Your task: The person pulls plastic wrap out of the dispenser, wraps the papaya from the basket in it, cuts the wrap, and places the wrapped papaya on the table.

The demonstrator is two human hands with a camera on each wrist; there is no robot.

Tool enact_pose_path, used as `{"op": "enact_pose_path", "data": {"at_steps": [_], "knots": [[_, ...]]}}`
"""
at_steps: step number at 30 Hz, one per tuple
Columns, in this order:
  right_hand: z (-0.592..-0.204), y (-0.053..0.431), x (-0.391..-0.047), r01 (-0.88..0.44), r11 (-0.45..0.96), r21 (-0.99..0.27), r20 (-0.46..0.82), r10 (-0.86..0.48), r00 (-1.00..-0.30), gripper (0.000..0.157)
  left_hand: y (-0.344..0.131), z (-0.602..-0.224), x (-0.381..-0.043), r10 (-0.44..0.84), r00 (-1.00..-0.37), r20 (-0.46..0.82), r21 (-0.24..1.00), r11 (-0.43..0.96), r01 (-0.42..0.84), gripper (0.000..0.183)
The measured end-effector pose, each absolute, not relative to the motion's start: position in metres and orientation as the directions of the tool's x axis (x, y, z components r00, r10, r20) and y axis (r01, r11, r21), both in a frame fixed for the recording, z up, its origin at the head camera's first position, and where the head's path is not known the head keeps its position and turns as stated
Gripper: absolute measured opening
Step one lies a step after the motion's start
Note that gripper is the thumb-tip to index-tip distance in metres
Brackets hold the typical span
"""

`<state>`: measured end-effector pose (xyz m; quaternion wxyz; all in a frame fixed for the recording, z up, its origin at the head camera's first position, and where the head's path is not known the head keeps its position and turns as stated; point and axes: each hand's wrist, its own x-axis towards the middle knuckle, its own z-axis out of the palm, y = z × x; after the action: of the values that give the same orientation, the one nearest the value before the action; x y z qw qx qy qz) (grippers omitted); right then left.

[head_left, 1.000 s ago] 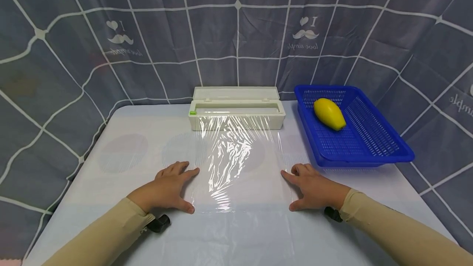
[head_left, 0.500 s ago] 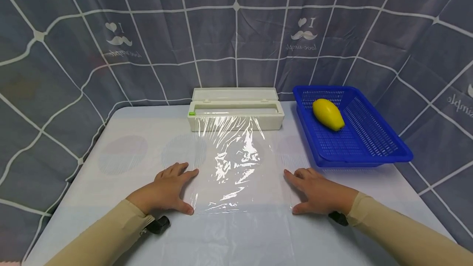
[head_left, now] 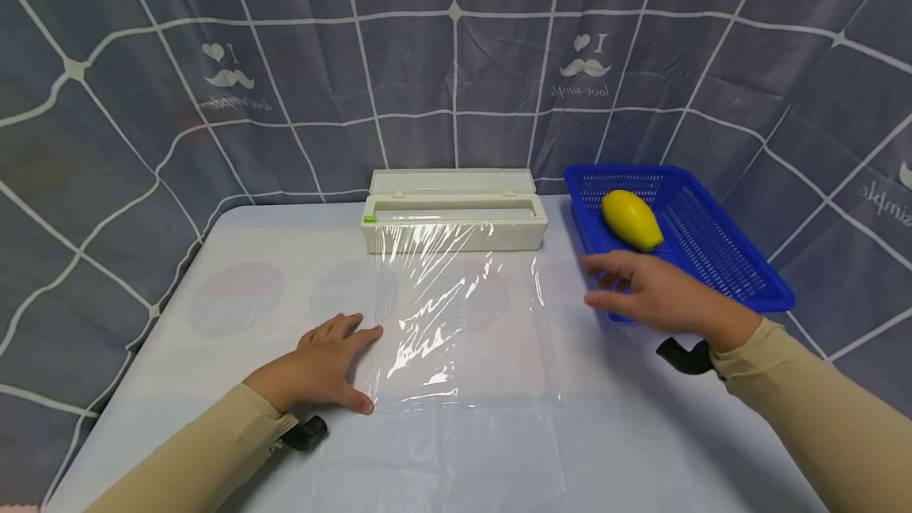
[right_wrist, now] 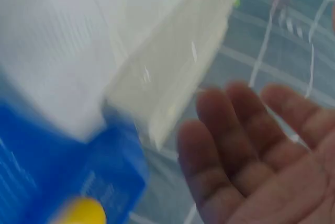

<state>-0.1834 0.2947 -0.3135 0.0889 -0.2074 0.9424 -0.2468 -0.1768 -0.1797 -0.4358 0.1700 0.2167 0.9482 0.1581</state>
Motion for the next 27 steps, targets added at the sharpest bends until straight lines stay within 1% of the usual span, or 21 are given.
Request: {"op": "enact_pose_path", "data": {"at_steps": [3,5,7,12,15,19,27], "knots": [[-0.294,0.309,-0.208,-0.262,0.839,-0.477,-0.026,-0.311,-0.950,0.065,-0.180,-0.436,-0.177,0.461,-0.850,-0.257,0.368,0.859,0.355,0.117],[-0.285,0.321,-0.228,-0.211,0.868,-0.449,-0.023,-0.247,-0.969,0.073,-0.180,-0.436,-0.177,0.457,-0.851,-0.259,0.366,0.862,0.351,0.118],[-0.279,0.335,-0.248,-0.173,0.896,-0.408,-0.033,-0.204,-0.978,0.080,-0.179,-0.435,-0.177,0.453,-0.852,-0.263,0.366,0.864,0.346,0.118],[-0.276,0.367,-0.289,-0.083,0.942,-0.326,-0.093,-0.119,-0.988,0.090,-0.178,-0.433,-0.176,0.449,-0.852,-0.270,0.369,0.865,0.339,0.118],[-0.281,0.383,-0.310,-0.052,0.952,-0.301,-0.121,-0.093,-0.988,0.092,-0.178,-0.433,-0.177,0.445,-0.855,-0.267,0.366,0.867,0.337,0.119],[-0.296,0.398,-0.332,-0.035,0.961,-0.274,-0.154,-0.080,-0.985,0.093,-0.180,-0.435,-0.178,0.432,-0.860,-0.273,0.356,0.876,0.327,0.120],[-0.333,0.406,-0.353,0.004,0.974,-0.225,-0.264,-0.057,-0.963,0.101,-0.179,-0.438,-0.178,0.445,-0.855,-0.265,0.363,0.868,0.340,0.119]]}}
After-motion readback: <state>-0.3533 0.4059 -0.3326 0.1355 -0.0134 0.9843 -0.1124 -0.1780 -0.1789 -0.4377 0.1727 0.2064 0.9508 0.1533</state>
